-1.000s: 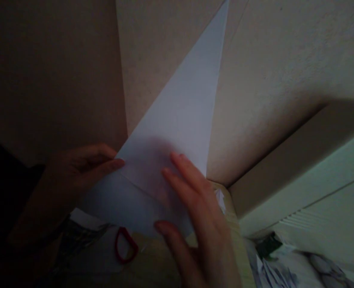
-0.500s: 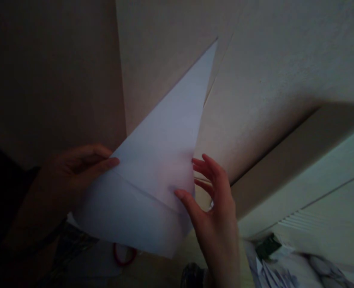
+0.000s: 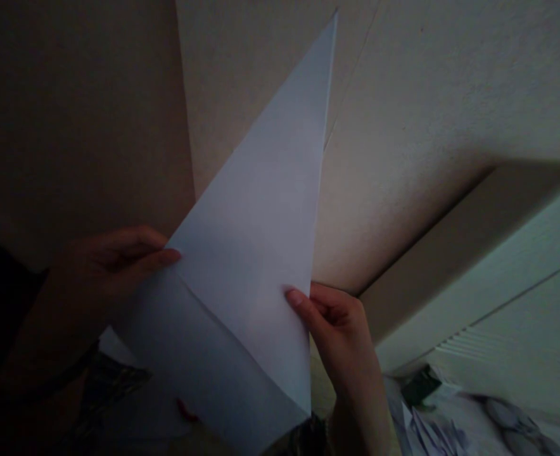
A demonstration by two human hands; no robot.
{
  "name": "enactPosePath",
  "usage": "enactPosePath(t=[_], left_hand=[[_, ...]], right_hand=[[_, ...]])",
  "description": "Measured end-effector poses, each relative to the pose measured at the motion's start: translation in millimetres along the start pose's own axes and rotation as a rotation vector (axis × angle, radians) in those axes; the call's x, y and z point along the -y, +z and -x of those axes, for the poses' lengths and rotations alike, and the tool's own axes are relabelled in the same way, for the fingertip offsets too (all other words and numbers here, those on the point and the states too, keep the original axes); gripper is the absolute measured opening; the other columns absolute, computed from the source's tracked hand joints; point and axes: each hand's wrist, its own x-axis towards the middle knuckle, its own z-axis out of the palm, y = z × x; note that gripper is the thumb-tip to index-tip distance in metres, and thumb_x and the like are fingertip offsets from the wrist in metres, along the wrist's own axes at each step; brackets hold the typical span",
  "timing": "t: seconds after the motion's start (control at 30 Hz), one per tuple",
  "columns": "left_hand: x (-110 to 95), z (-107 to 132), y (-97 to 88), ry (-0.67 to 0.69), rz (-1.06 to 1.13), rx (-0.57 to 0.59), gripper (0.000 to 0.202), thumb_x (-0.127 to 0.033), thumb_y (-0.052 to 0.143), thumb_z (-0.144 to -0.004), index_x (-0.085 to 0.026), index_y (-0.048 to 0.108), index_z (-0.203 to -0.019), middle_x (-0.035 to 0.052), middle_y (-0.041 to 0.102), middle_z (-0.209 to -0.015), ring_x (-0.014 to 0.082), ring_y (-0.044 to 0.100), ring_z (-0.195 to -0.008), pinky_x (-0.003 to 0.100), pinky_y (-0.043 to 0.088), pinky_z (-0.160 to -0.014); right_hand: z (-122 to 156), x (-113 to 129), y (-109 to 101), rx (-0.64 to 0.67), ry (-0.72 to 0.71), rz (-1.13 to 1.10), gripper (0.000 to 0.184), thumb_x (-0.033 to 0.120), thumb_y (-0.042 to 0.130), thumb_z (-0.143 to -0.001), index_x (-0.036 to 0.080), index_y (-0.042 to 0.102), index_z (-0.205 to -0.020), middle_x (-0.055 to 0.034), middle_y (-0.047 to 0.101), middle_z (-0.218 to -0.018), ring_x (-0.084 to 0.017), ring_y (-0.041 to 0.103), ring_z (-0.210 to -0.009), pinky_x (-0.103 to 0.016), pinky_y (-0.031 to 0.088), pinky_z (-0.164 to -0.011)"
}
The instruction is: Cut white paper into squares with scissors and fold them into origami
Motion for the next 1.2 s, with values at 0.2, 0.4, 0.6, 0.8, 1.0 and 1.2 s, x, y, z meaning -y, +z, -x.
enactPosePath(t=[0.2, 0.4, 0.6, 0.8, 1.0, 1.2], left_hand=[[0.4, -3.3, 0.2, -0.102, 0.102, -0.091, 0.009, -0.022, 0.068, -0.064, -0.020, 0.065, -0.056, -0.0079, 0.063, -0.050, 0.0050, 0.051, -0.045, 0.011, 0.033, -0.041], [2.8, -3.5, 0.0, -0.106, 0.123, -0.126, 0.008, -0.022, 0.068, -0.066, -0.021, 0.066, -0.058, -0.0092, 0.064, -0.052, 0.0048, 0.051, -0.046, 0.012, 0.032, -0.042], [3.5, -5.1, -0.6, -0.167, 0.122, -0.158, 0.009, -0.024, 0.068, -0.063, -0.020, 0.064, -0.055, -0.0085, 0.062, -0.049, 0.0055, 0.049, -0.045, 0.014, 0.031, -0.042], [2.2, -6.5, 1.1, -0.178, 0.148, -0.130, 0.008, -0.024, 0.069, -0.062, -0.020, 0.066, -0.057, -0.0077, 0.065, -0.051, 0.0060, 0.050, -0.047, 0.013, 0.033, -0.043], [3.8, -4.2, -0.5, -0.151, 0.150, -0.145, 0.009, -0.023, 0.068, -0.064, -0.019, 0.064, -0.057, -0.0080, 0.062, -0.049, 0.0049, 0.048, -0.044, 0.013, 0.029, -0.040], [3.5, -7.7, 1.3, -0.236, 0.243, 0.024, 0.011, -0.018, 0.068, -0.061, -0.018, 0.061, -0.052, -0.0085, 0.059, -0.044, 0.0038, 0.046, -0.038, 0.011, 0.032, -0.037]], right_hand=[[2.1, -3.5, -1.9, 0.094, -0.044, 0.079, 0.024, 0.045, 0.063, -0.083, 0.026, 0.075, -0.074, 0.0007, 0.066, -0.063, -0.017, 0.060, -0.058, -0.026, 0.048, -0.053], [1.1, -5.3, -4.8, 0.102, -0.105, 0.187, 0.038, 0.051, 0.050, -0.089, 0.024, 0.071, -0.072, 0.0012, 0.060, -0.058, -0.015, 0.053, -0.054, -0.025, 0.042, -0.050], [2.9, -7.3, -5.4, 0.098, -0.087, 0.203, 0.030, 0.047, 0.053, -0.089, 0.027, 0.074, -0.084, 0.0006, 0.063, -0.062, -0.015, 0.054, -0.054, -0.024, 0.042, -0.047], [0.8, -4.8, -6.2, 0.078, -0.133, 0.201, 0.028, 0.046, 0.056, -0.087, 0.025, 0.074, -0.085, -0.0001, 0.063, -0.063, -0.016, 0.057, -0.057, -0.024, 0.045, -0.049], [-1.2, -4.7, -4.0, 0.064, 0.000, 0.073, 0.026, 0.046, 0.064, -0.080, 0.023, 0.074, -0.082, -0.0011, 0.066, -0.064, -0.016, 0.058, -0.053, -0.024, 0.043, -0.045], [-2.0, 1.5, -7.0, -0.160, -0.078, 0.201, 0.023, 0.042, 0.065, -0.077, 0.021, 0.072, -0.072, 0.0010, 0.060, -0.055, -0.014, 0.052, -0.051, -0.022, 0.036, -0.042]])
